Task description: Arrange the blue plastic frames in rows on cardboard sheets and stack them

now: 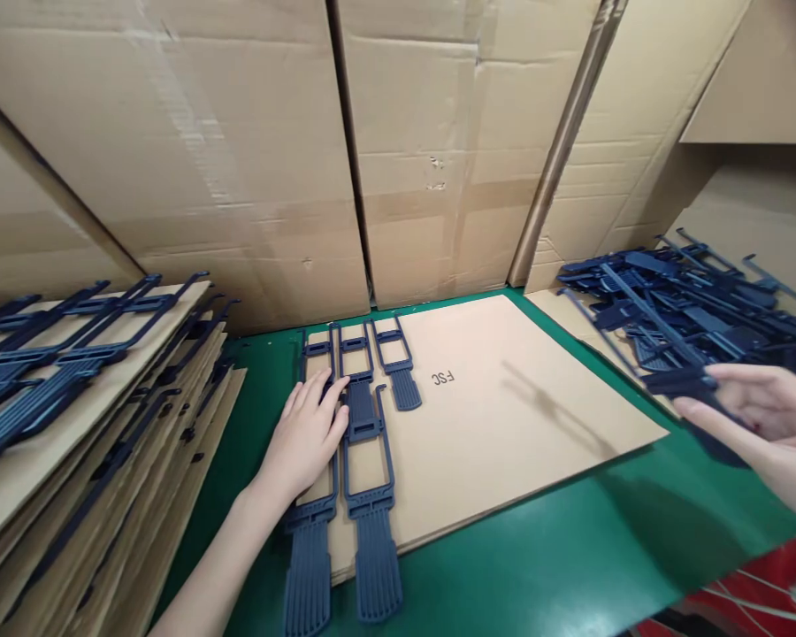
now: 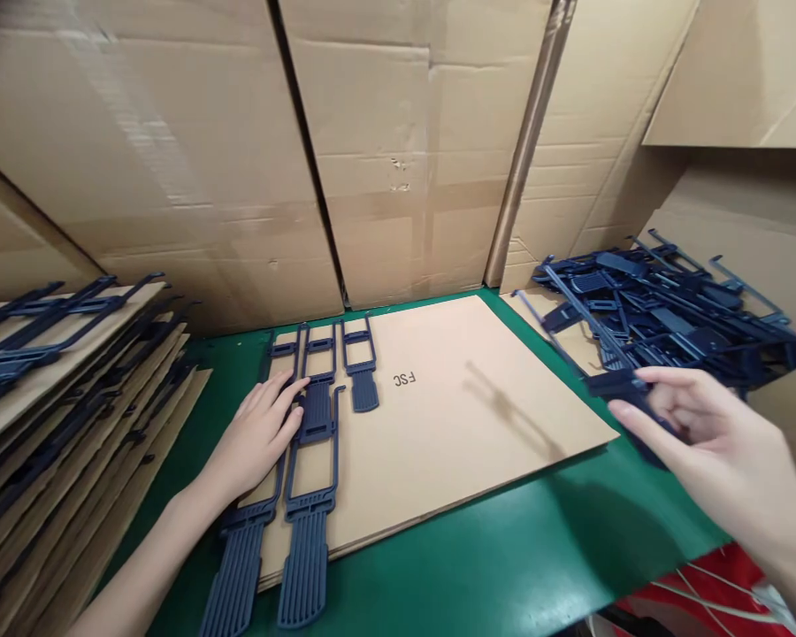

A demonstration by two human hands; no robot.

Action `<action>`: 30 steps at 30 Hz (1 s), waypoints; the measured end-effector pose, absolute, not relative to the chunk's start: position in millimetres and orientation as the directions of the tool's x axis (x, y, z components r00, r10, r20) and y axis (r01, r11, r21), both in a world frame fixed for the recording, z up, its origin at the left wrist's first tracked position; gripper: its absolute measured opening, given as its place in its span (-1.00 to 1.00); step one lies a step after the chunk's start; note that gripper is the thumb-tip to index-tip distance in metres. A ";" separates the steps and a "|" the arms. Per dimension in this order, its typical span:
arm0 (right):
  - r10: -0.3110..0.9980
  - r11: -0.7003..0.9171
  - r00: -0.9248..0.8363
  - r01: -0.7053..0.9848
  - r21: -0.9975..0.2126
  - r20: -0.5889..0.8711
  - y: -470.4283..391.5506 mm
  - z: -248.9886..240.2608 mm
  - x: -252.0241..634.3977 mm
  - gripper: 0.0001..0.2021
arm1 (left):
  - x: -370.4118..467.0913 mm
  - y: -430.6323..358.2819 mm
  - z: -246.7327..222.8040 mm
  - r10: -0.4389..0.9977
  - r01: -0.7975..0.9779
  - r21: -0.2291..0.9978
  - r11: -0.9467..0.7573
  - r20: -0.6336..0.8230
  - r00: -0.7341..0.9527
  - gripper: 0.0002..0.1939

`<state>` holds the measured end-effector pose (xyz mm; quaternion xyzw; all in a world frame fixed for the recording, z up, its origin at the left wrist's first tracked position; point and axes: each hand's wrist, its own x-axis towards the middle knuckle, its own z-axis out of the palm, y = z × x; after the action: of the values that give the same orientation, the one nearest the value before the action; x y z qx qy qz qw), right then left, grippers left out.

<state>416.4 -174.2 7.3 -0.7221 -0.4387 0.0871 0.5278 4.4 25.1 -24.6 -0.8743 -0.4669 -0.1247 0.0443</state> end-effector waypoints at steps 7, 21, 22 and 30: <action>0.952 -0.114 0.297 0.137 -0.984 -0.069 -143.9 -22.2 326.4 -0.56 | 7.8 20.0 -18.1 0.830 0.841 0.059 -0.537 0.215 0.515 -0.53; 0.996 0.081 -0.066 0.584 -0.808 0.051 -140.6 -32.0 268.3 -0.76 | 10.0 15.3 -19.0 0.838 0.847 0.071 -0.527 0.206 0.505 -0.54; 0.992 0.119 -0.100 0.595 -0.795 0.074 -141.4 -33.0 268.9 -0.77 | 10.3 15.1 -18.5 0.840 0.847 0.072 -0.526 0.201 0.505 -0.54; 0.949 0.313 -0.190 0.660 -0.683 0.251 -138.9 -31.0 267.4 -0.83 | 12.9 12.7 -15.0 0.849 0.854 0.068 -0.515 0.179 0.498 -0.55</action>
<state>267.4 -138.9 -31.0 -0.5438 -0.7398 0.2187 0.3304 12.9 12.7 -15.0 -0.8652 -0.4921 -0.0951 0.0148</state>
